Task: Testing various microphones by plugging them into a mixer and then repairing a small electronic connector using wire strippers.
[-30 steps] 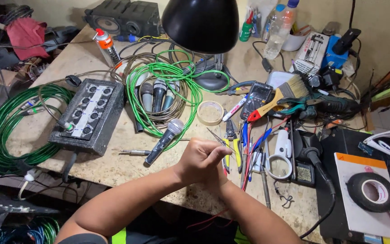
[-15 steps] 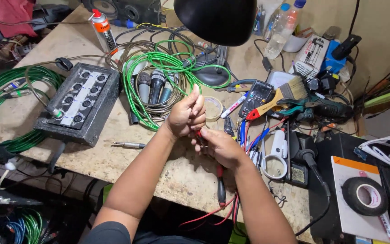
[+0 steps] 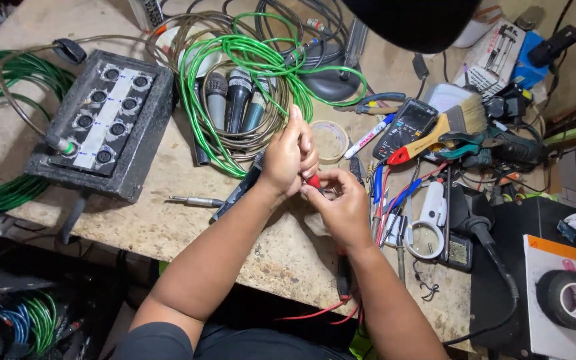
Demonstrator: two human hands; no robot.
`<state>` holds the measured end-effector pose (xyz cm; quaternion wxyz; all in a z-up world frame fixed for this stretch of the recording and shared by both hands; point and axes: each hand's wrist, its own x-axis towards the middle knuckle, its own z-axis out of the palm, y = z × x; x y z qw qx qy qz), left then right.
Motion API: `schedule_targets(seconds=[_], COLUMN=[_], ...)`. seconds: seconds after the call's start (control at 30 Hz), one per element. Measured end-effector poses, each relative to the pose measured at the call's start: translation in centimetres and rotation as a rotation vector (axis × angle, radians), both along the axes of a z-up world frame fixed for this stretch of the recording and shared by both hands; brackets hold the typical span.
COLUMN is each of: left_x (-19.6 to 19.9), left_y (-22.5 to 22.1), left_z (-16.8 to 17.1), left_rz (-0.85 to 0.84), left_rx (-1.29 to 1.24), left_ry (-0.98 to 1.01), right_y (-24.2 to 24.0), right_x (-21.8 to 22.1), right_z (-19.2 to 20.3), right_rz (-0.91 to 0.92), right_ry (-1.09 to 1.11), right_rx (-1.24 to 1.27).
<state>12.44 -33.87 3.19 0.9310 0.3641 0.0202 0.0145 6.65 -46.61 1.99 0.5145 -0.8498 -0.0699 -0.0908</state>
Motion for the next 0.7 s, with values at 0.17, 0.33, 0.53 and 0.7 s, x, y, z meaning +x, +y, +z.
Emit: schedule_targets(seconds=[0.17,0.33,0.53,0.7], left_x=[-0.2,-0.5,0.1,0.5], left_y=[0.1,-0.2,-0.8,-0.7], left_z=[-0.1,0.1,-1.7,-4.1], left_rz=[-0.058,-0.013,0.052,-0.091], left_rx=[-0.119,-0.151,-0.205,0.214], left_ry=[-0.027,-0.014,-0.03,-0.012], right_y=[-1.0,-0.9,-0.4,-2.4], right_x=[0.3,0.2,0.0,1.4], right_z=[-0.8,-1.2,-1.2,-2.0], right_rz=[0.345,0.266,-0.042,-0.186], right_ry=[0.541,0.389,-0.409,-0.287], right_rx=[0.553,0.516,-0.037,0.216])
